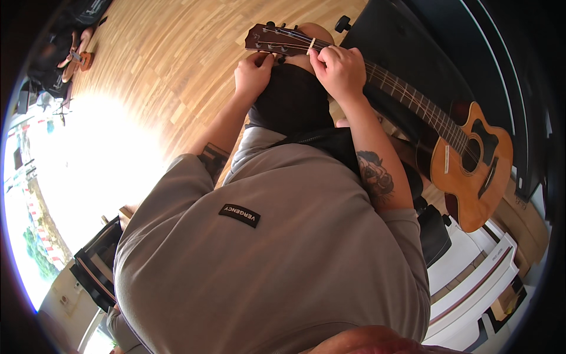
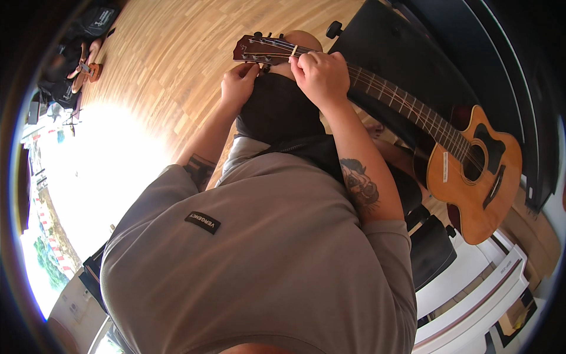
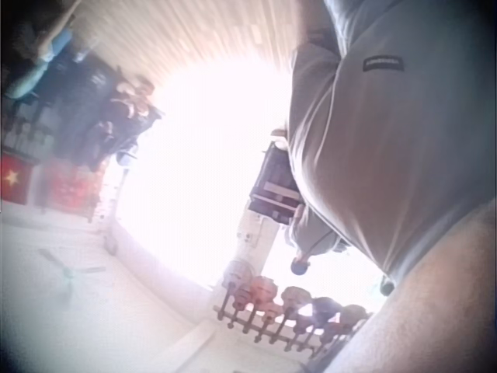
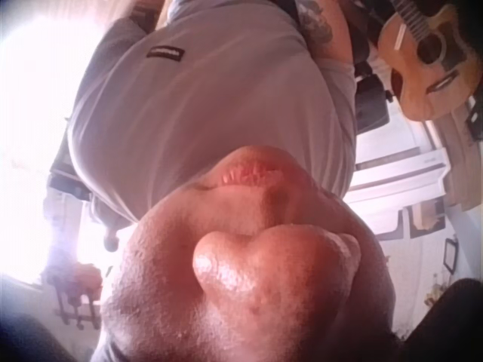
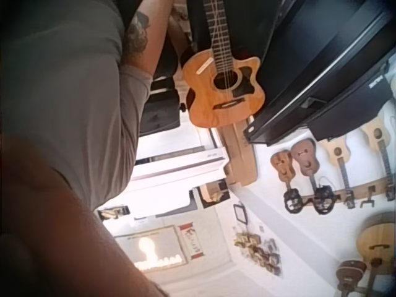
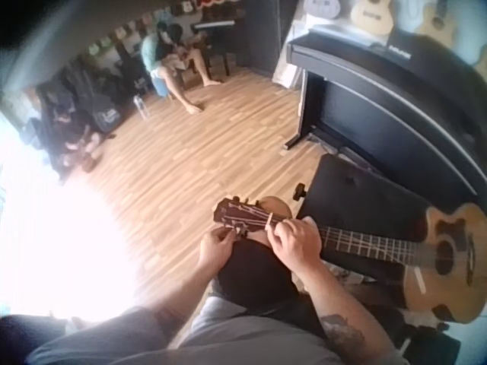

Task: The person sits on the floor and tunes an acoustic guitar by hand. They adjust the tuning pegs on the headstock and pluck the strings to check the pitch.

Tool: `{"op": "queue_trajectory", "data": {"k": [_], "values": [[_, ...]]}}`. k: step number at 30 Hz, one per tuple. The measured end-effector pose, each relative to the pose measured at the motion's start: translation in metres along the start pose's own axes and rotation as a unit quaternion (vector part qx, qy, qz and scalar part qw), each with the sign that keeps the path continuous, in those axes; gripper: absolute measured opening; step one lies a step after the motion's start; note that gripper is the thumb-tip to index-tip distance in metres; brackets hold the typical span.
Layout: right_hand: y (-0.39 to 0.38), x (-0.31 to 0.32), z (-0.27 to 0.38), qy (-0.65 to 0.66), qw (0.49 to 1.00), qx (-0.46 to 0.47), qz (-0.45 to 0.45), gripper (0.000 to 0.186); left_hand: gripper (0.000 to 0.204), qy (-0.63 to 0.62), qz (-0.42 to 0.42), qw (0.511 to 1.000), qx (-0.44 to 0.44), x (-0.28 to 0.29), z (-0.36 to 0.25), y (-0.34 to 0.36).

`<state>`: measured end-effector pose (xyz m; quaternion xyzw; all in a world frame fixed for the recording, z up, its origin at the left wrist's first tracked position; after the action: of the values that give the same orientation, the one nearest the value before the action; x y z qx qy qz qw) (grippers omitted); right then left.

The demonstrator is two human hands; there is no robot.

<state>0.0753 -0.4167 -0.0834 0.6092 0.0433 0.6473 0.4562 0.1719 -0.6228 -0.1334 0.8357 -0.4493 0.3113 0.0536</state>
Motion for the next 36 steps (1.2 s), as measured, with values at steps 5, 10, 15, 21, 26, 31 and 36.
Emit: {"op": "queue_trajectory", "data": {"k": [5, 10, 15, 21, 26, 31, 36], "values": [[-0.001, 0.001, 0.000, 0.005, 1.000, -0.008, -0.001, 0.042, 0.035, -0.012, -0.006, 1.000, 0.002, 0.006, -0.006, -0.008], [-0.001, 0.001, 0.001, -0.006, 1.000, -0.005, 0.001, 0.042, 0.033, -0.032, -0.028, 0.999, -0.015, 0.006, -0.002, -0.007], [-0.001, 0.001, -0.001, -0.002, 1.000, -0.003, -0.001, 0.041, 0.030, -0.092, -0.026, 0.995, 0.016, 0.007, 0.000, -0.006], [0.000, 0.000, 0.001, 0.002, 1.000, -0.006, 0.002, 0.041, 0.031, -0.151, -0.006, 0.987, 0.056, -0.005, 0.022, 0.006], [-0.001, 0.000, -0.001, 0.000, 1.000, 0.002, -0.006, 0.042, 0.031, -0.139, -0.014, 0.989, 0.054, -0.004, 0.013, 0.002], [-0.001, 0.001, 0.000, 0.004, 1.000, 0.000, -0.001, 0.042, 0.029, -0.129, -0.008, 0.991, 0.044, -0.002, 0.013, 0.002], [-0.001, 0.000, 0.000, 0.005, 1.000, 0.003, -0.005, 0.042, 0.030, -0.123, -0.001, 0.992, 0.019, -0.005, 0.019, 0.005]]}}
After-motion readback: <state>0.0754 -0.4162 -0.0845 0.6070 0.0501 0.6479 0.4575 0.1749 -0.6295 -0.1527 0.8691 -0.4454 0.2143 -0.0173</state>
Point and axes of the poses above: each hand's wrist, its own y-axis towards the middle knuckle, its own x-axis out of the back of the hand, z = x × y, the point moved 2 cm from there along y, towards the middle knuckle, and after that the axes turned 5 degrees about z, right-handed, at the moved point
